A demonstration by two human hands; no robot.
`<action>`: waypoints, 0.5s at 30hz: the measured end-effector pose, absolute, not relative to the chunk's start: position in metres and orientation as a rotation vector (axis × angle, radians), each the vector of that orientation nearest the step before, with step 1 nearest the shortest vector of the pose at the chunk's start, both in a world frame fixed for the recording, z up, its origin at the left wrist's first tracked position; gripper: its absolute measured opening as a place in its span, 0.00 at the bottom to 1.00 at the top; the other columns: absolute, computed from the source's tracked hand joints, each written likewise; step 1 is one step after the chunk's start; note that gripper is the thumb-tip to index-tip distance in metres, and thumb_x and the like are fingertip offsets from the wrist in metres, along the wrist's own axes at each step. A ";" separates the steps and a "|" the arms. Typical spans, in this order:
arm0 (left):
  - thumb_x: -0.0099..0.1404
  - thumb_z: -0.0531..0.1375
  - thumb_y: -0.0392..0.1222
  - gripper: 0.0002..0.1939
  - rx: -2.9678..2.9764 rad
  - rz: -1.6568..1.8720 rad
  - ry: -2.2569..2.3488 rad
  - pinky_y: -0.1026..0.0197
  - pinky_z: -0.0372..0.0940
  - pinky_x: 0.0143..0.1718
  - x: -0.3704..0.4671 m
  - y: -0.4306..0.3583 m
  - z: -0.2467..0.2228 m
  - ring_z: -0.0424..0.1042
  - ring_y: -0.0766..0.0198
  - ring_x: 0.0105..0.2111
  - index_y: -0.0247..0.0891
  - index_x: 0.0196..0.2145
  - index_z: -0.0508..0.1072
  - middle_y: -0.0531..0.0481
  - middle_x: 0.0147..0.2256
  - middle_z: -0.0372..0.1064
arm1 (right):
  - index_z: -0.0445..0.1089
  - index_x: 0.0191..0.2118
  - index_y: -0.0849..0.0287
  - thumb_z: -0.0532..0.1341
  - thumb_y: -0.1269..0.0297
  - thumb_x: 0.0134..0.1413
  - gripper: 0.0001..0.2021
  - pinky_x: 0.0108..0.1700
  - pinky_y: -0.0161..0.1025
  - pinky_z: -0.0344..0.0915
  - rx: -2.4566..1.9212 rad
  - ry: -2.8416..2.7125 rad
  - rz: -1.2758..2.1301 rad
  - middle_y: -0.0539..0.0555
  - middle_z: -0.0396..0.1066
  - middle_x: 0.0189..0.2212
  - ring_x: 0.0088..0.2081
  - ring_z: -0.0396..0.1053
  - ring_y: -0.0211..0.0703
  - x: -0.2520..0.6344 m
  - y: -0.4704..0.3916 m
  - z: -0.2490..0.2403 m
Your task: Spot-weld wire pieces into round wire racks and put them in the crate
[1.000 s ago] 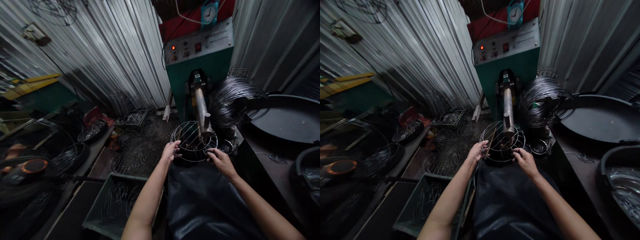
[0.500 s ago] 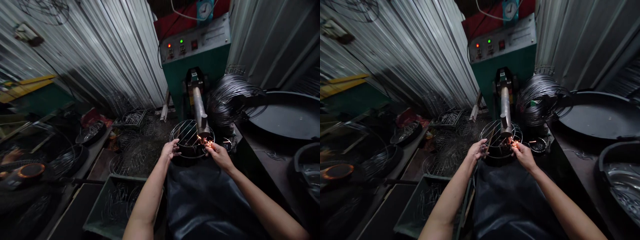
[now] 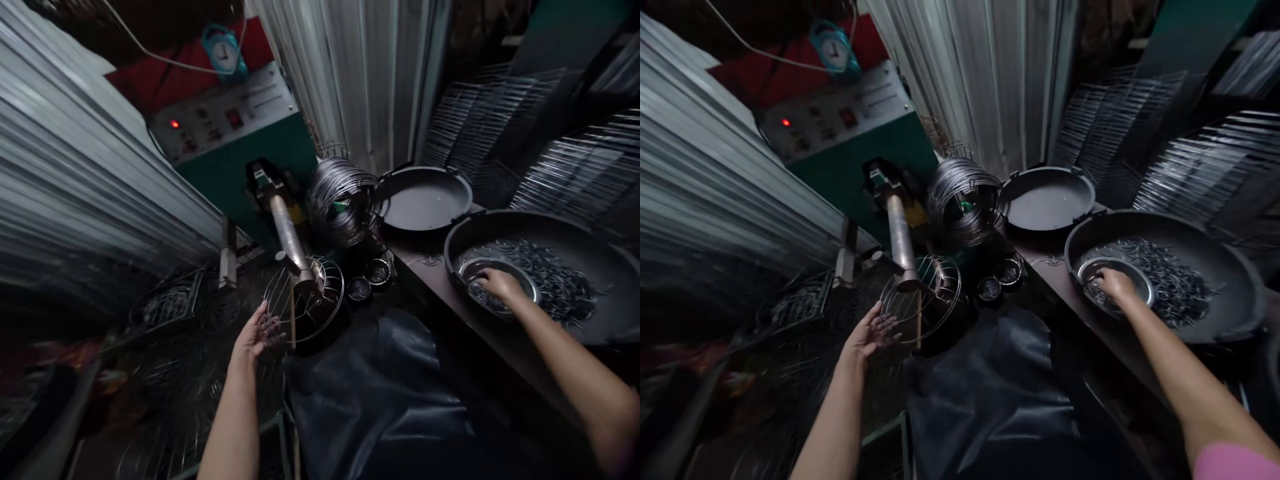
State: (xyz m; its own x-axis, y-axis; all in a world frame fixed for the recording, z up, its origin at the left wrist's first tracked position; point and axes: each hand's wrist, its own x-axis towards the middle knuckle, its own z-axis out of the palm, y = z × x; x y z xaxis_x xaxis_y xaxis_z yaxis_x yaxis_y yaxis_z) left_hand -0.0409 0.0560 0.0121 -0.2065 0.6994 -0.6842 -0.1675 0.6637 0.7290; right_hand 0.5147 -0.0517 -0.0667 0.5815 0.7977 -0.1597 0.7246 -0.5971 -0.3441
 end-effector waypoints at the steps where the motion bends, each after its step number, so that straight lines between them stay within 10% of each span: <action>1: 0.59 0.57 0.50 0.16 0.444 0.845 1.581 0.47 0.68 0.36 -0.040 0.058 0.012 0.69 0.62 0.32 0.33 0.38 0.66 0.44 0.35 0.65 | 0.74 0.33 0.64 0.62 0.71 0.42 0.09 0.36 0.46 0.64 -2.582 -1.273 0.483 0.66 0.73 0.34 0.38 0.70 0.60 0.526 -0.052 -0.075; 15: 0.58 0.58 0.39 0.06 0.412 0.961 1.568 0.67 0.59 0.16 -0.031 0.041 0.008 0.65 0.69 0.16 0.35 0.29 0.64 0.52 0.22 0.66 | 0.66 0.29 0.61 0.55 0.66 0.48 0.05 0.27 0.39 0.62 -2.246 -1.060 0.780 0.59 0.71 0.24 0.25 0.68 0.45 0.530 -0.064 -0.065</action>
